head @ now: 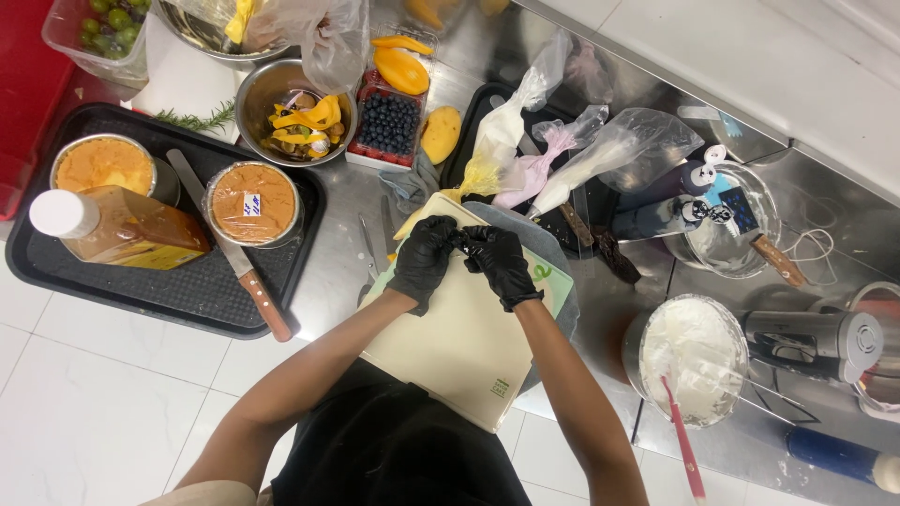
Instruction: The recorder is preparing cakes by mixing ingredients and slicing a sponge cake.
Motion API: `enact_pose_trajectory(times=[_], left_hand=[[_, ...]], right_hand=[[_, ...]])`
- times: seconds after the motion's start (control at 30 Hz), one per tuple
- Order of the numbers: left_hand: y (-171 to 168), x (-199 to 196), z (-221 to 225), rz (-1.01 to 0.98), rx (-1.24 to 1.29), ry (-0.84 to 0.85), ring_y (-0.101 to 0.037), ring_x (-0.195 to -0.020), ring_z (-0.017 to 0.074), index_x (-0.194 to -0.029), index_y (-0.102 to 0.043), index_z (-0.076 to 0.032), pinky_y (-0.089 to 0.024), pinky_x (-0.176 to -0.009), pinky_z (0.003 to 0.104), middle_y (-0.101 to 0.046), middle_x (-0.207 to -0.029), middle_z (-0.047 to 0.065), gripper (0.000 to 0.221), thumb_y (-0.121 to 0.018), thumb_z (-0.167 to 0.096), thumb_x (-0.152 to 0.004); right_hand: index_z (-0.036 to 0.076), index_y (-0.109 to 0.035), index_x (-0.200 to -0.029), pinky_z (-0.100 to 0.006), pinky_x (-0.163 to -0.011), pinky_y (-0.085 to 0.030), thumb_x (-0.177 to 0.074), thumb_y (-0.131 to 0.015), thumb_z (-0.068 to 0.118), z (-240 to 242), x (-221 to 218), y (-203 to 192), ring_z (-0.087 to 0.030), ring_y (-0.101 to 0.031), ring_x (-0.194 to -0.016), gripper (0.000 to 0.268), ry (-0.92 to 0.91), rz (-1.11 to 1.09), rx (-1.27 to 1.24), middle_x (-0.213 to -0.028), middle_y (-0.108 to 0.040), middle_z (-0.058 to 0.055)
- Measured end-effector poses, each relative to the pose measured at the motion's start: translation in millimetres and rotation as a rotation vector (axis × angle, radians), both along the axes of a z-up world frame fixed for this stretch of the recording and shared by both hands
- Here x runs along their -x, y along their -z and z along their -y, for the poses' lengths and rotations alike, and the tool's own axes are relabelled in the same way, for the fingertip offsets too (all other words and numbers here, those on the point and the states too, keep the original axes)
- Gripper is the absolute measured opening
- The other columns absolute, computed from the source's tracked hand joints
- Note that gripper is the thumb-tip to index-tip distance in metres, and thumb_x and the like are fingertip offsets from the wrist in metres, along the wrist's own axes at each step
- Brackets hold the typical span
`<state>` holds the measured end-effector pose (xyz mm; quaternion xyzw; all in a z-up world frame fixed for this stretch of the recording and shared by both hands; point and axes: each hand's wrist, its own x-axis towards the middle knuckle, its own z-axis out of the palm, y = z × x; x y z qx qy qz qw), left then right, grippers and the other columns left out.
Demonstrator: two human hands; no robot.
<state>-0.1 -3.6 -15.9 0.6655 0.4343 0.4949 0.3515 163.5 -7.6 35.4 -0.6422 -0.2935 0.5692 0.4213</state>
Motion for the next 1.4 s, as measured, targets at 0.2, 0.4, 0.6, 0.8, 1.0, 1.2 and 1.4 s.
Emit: enact_pose_trajectory(times=[0.2, 0.4, 0.6, 0.8, 1.0, 1.2, 1.4], left_hand=[[20.6, 0.9, -3.4, 0.143, -0.086, 0.009, -0.068, -0.112, 0.0314, -0.12, -0.068, -0.003, -0.054, -0.097, 0.038, -0.069, -0.119, 0.015, 0.032, -0.066, 0.006, -0.089], [12.3, -3.7, -9.0, 0.34, 0.133, 0.06, -0.07, -0.101, 0.0211, -0.12, -0.068, -0.001, -0.058, -0.087, 0.032, -0.071, -0.113, 0.009, 0.028, -0.064, 0.01, -0.094], [21.0, -14.1, -24.6, 0.61, 0.343, 0.287, -0.069, -0.096, 0.0149, -0.121, -0.064, 0.002, -0.06, -0.088, 0.03, -0.069, -0.108, 0.006, 0.032, -0.066, 0.012, -0.091], [-16.6, -1.2, -13.6, 0.824, 0.408, 0.72, -0.071, -0.106, 0.0171, -0.122, -0.059, 0.0, -0.061, -0.095, 0.033, -0.067, -0.113, 0.009, 0.023, -0.065, 0.001, -0.1], [-4.8, 3.3, -10.1, 0.413, 0.305, 0.554, -0.073, -0.106, 0.0169, -0.125, -0.056, -0.002, -0.063, -0.093, 0.03, -0.068, -0.114, 0.007, 0.029, -0.067, -0.003, -0.098], [13.4, 13.5, -6.4, 0.153, 0.127, 0.421, -0.066, -0.111, 0.0195, -0.127, -0.063, -0.003, -0.055, -0.096, 0.03, -0.065, -0.121, 0.007, 0.038, -0.078, -0.008, -0.092], [-45.5, 23.9, -8.2, 0.121, 0.277, 0.492, -0.059, -0.12, 0.0194, -0.141, -0.061, -0.012, -0.051, -0.1, 0.031, -0.058, -0.127, 0.008, 0.057, -0.079, -0.009, -0.087]], right_hand=[[-0.007, -0.075, -0.1, -0.025, -0.047, -0.046, -0.089, -0.069, 0.0, -3.1, -1.9, 13.0, -0.013, -0.06, -0.054, 0.015, 0.039, -0.146, 0.045, -0.077, -0.074, -0.01], [-0.006, -0.072, -0.099, -0.028, -0.049, -0.049, -0.091, -0.071, 0.001, 1.9, 2.4, 24.2, -0.014, -0.06, -0.055, 0.011, 0.117, -0.292, 0.039, -0.076, -0.07, -0.01], [-0.006, -0.073, -0.1, -0.027, -0.05, -0.048, -0.089, -0.074, 0.004, 5.8, -22.3, 10.0, -0.015, -0.061, -0.057, 0.014, 0.005, -0.2, -0.093, -0.08, -0.072, -0.01], [-0.006, -0.075, -0.105, -0.025, -0.058, -0.052, -0.091, -0.075, 0.006, 28.2, -50.6, 4.4, -0.013, -0.063, -0.064, 0.019, -0.081, -0.143, -0.224, -0.082, -0.072, -0.008], [-0.004, -0.077, -0.103, -0.023, -0.05, -0.045, -0.092, -0.076, 0.01, 28.6, -40.2, 15.0, -0.009, -0.057, -0.057, 0.017, -0.047, 0.024, -0.13, -0.072, -0.067, -0.004], [0.006, -0.081, -0.105, -0.02, -0.049, -0.043, -0.09, -0.072, 0.007, 30.6, -19.4, -8.3, -0.004, -0.055, -0.057, 0.017, -0.103, 0.249, -0.133, -0.078, -0.074, 0.0], [0.002, -0.077, -0.111, -0.018, -0.065, -0.051, -0.09, -0.064, -0.01, 40.0, -18.4, 22.5, -0.004, -0.067, -0.08, 0.027, -0.024, 0.166, -0.359, -0.105, -0.078, -0.005]])
